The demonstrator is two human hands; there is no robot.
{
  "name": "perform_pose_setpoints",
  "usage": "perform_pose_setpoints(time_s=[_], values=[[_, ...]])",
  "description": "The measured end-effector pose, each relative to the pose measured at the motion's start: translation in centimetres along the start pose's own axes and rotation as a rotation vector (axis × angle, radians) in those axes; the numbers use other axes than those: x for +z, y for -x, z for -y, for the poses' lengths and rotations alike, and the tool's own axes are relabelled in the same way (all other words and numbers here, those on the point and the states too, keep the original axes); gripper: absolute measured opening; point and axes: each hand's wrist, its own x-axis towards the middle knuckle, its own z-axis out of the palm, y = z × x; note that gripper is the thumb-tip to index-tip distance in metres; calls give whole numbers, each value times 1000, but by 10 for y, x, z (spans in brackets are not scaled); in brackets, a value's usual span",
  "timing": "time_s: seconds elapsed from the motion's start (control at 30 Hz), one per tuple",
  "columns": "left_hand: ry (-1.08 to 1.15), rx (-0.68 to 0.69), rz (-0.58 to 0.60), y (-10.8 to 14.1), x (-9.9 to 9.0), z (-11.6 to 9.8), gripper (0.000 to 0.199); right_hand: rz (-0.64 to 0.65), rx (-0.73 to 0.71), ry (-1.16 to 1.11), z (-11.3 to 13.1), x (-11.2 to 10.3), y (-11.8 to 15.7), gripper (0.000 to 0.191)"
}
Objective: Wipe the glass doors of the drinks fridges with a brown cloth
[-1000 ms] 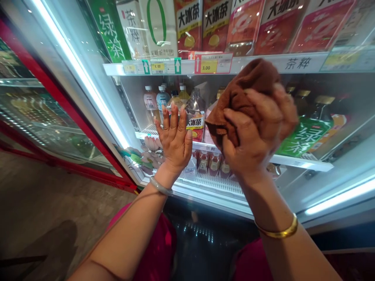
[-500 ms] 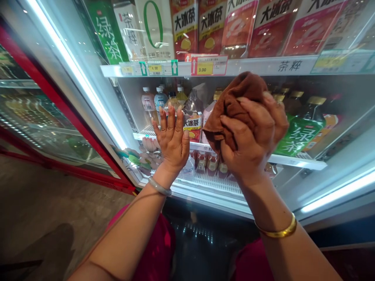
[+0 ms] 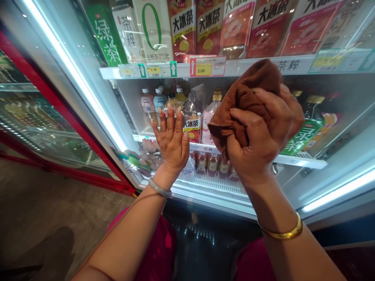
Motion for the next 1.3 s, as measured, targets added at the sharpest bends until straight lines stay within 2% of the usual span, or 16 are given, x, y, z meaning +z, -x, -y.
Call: perform_pose_setpoints(time_s=[0.1,0.27,0.37,0.47,0.57,0.7,0.77,0.87,0.97,1.03,1.17,1.3], values=[[-27,22,2,0,0,1,59,4,-65,-9,12,8,13,28],[-26,28,15,-1,-1,2,59,103,-202,-52,39,24,38,22],[-18,15,10,0,-1,1,60,120,-209,-72,32,19,29,21],[-23,7,-4,0,0,1,61,73,-109,-72,19,10,14,23],[-11,10,-4,0,1,1,61,40,-48,-54,21,12,15,25],[3,26,-3,-1,0,2,62,59,-182,-69,43,25,39,21],[-10,37,-5,-1,0,2,61,105,-221,-63,46,27,44,18],[-31,26,-2,-1,0,1,61,133,-235,-69,33,19,34,18],[-20,-3,7,0,0,0,60,66,-158,-56,12,8,17,22],[-4,-21,22,0,-1,0,59,31,-115,-37,6,6,15,24],[2,-24,52,0,-1,1,59,41,-183,-63,21,14,37,18],[23,-41,56,-1,0,1,58,150,-295,-51,35,19,54,15]])
